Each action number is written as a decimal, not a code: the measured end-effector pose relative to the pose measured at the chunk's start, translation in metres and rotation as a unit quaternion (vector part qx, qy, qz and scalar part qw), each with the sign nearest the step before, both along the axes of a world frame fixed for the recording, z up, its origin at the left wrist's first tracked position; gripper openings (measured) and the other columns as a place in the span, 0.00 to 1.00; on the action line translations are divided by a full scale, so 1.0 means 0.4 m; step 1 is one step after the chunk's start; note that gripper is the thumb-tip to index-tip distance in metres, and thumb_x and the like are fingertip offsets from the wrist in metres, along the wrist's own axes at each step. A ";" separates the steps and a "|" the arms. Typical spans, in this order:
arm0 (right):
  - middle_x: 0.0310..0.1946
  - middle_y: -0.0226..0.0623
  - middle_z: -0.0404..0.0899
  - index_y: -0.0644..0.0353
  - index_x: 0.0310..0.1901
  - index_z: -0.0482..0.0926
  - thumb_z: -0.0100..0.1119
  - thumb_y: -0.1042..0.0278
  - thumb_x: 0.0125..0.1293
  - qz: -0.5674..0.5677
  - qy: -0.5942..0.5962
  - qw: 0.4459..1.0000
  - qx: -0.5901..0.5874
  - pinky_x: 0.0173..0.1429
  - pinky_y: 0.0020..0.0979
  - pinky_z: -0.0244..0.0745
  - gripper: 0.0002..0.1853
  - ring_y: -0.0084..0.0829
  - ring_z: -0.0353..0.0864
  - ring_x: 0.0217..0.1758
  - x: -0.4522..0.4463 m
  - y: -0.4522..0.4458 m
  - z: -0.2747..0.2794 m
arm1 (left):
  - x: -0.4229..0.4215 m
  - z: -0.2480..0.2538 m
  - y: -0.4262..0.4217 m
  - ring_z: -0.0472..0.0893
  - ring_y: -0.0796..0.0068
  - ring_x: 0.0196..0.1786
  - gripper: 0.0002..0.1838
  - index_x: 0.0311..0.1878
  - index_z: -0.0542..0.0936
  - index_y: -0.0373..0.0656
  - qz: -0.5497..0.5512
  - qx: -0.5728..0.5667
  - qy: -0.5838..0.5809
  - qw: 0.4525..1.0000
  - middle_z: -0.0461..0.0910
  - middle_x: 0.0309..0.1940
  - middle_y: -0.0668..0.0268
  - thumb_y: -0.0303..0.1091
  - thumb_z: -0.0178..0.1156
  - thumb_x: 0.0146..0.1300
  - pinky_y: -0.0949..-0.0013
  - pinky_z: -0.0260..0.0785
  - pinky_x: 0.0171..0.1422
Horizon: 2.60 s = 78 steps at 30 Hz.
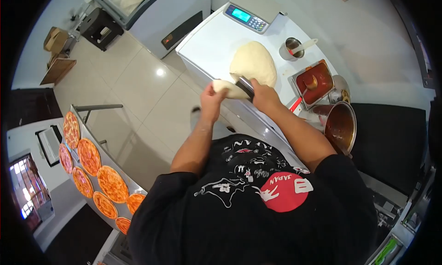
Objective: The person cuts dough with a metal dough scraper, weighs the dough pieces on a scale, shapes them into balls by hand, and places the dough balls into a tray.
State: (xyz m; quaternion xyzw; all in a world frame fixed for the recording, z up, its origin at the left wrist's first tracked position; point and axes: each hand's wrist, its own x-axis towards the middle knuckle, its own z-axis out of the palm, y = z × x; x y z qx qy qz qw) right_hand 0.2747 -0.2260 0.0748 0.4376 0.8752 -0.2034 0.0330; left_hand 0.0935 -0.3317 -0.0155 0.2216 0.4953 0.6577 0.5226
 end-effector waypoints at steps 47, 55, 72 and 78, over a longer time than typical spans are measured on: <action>0.44 0.63 0.82 0.62 0.66 0.68 0.58 0.74 0.60 -0.487 0.218 0.841 0.084 0.57 0.48 0.79 0.30 0.60 0.84 0.50 -0.355 0.560 0.255 | -0.472 0.208 1.123 0.87 0.64 0.49 0.16 0.57 0.84 0.39 -0.256 0.206 0.463 0.823 0.88 0.45 0.56 0.29 0.67 0.66 0.65 0.78 0.55; 0.37 0.58 0.85 0.62 0.53 0.70 0.62 0.69 0.63 -0.440 -0.013 0.892 0.107 0.50 0.53 0.81 0.18 0.59 0.86 0.45 -0.524 0.919 0.205 | -0.408 0.112 1.323 0.84 0.44 0.50 0.10 0.44 0.87 0.41 -0.284 0.314 0.527 0.737 0.86 0.40 0.52 0.27 0.67 0.58 0.52 0.78 0.56; 0.55 0.45 0.82 0.64 0.68 0.71 0.60 0.78 0.61 -0.627 0.279 0.727 0.016 0.63 0.38 0.74 0.31 0.38 0.82 0.57 -0.242 0.488 0.249 | -0.373 0.060 0.854 0.89 0.59 0.48 0.08 0.48 0.88 0.41 -0.254 0.211 0.384 0.862 0.89 0.45 0.56 0.30 0.64 0.70 0.61 0.79 0.58; 0.54 0.42 0.82 0.67 0.66 0.72 0.60 0.84 0.60 -0.610 0.383 0.693 0.000 0.63 0.34 0.74 0.29 0.32 0.81 0.55 -0.114 0.237 0.195 | -0.191 -0.100 0.481 0.76 0.57 0.70 0.27 0.71 0.69 0.30 -0.303 0.249 0.465 0.794 0.76 0.67 0.45 0.29 0.57 0.71 0.60 0.65 0.75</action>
